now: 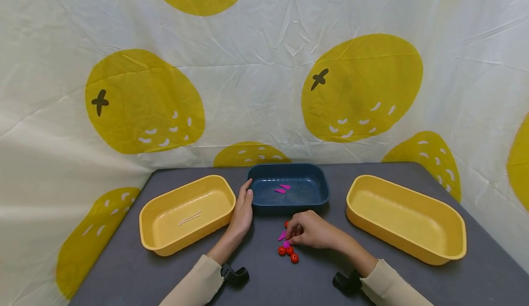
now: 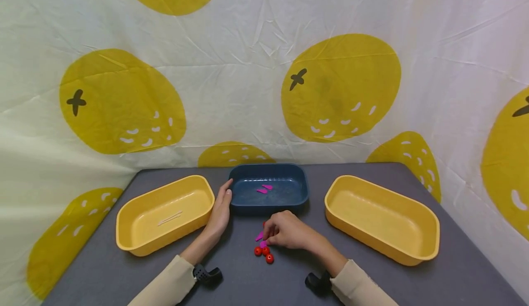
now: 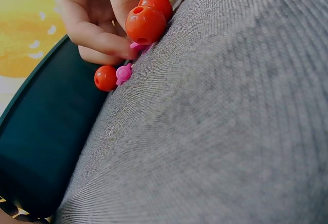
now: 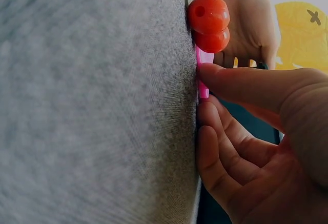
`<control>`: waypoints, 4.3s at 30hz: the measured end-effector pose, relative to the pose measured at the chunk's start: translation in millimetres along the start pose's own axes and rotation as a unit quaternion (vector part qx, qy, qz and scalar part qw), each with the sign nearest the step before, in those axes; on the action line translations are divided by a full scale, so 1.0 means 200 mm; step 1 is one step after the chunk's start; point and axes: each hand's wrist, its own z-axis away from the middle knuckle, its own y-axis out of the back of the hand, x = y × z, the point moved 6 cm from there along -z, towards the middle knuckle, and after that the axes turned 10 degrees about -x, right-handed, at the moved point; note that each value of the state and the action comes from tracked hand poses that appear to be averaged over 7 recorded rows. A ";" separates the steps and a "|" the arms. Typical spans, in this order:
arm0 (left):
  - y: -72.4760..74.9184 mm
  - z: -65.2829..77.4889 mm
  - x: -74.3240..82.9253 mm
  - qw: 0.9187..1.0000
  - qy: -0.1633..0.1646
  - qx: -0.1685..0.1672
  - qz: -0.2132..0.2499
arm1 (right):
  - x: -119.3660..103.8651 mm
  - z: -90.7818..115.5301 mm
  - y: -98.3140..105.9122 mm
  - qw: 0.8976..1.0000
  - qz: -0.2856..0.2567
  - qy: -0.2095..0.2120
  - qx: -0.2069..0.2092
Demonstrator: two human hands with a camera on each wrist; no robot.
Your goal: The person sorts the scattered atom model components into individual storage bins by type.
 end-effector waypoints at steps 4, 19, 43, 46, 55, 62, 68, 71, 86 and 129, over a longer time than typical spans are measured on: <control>0.00 0.00 0.00 1.000 0.002 -0.002 0.005 | 0.00 0.00 0.00 1.000 0.002 0.000 -0.002; -0.01 0.01 -0.01 1.000 -0.003 -0.006 0.008 | 0.01 0.01 0.00 1.000 -0.013 0.002 -0.011; -0.01 0.00 0.00 1.000 -0.014 -0.003 0.007 | 0.00 0.01 0.03 0.999 -0.048 0.019 -0.012; -0.01 0.00 0.00 1.000 -0.015 -0.003 0.006 | 0.00 0.01 0.03 0.998 -0.054 0.022 -0.012; 0.00 0.00 0.00 1.000 -0.012 -0.001 0.003 | -0.01 0.02 0.05 0.998 -0.065 0.023 -0.008; 0.00 0.00 0.00 1.000 -0.014 -0.006 0.005 | -0.01 0.01 0.06 0.997 -0.079 0.016 -0.005; 0.00 0.00 0.00 1.000 -0.012 -0.004 0.005 | -0.03 0.02 0.09 0.996 -0.094 0.013 -0.002; 0.00 0.00 -0.01 1.000 -0.010 -0.004 0.007 | -0.05 0.03 0.12 0.995 -0.100 0.012 0.003; 0.00 -0.01 -0.01 1.000 0.010 -0.009 0.014 | -0.15 -0.02 0.33 0.998 -0.053 0.025 0.037; 0.01 0.00 -0.01 1.000 -0.011 -0.002 0.006 | 0.02 -0.37 0.50 0.999 -0.008 -0.046 -0.006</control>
